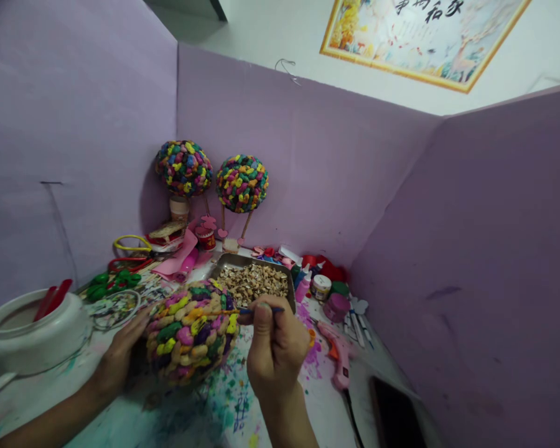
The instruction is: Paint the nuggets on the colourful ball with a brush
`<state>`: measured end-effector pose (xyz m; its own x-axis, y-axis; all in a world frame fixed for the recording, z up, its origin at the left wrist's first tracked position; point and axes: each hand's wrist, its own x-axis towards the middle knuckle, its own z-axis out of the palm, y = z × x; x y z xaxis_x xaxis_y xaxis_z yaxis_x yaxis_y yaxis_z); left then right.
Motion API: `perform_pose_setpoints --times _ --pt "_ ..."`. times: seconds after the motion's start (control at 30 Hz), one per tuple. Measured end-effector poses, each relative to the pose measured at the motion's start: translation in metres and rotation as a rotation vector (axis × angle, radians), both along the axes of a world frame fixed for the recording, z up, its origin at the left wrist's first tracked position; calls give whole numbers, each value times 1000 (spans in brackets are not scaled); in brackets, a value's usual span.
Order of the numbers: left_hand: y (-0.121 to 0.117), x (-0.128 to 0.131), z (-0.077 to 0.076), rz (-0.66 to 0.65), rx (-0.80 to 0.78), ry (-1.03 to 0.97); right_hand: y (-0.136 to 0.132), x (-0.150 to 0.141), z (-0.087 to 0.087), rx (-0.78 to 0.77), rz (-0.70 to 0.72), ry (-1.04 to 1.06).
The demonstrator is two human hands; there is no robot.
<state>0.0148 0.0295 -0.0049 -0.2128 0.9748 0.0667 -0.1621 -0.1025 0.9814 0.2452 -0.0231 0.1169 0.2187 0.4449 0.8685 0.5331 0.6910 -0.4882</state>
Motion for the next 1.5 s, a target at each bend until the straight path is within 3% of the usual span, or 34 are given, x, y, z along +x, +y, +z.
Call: perform_pose_setpoints --times 0.47,0.7,0.9,1.2,1.5 --pt "0 -2 -3 -10 11 45 -1 0 2 46 -33 2" --pt "0 0 -3 -6 16 52 -6 -3 4 13 21 32" --pt "-1 -2 -7 -6 6 36 -1 -12 -5 -88 97 94" --pt "-1 -1 -5 -20 30 56 3 -6 -1 -13 -94 43" --pt "-2 -2 -5 -35 32 104 -1 -16 -8 -56 36 78"
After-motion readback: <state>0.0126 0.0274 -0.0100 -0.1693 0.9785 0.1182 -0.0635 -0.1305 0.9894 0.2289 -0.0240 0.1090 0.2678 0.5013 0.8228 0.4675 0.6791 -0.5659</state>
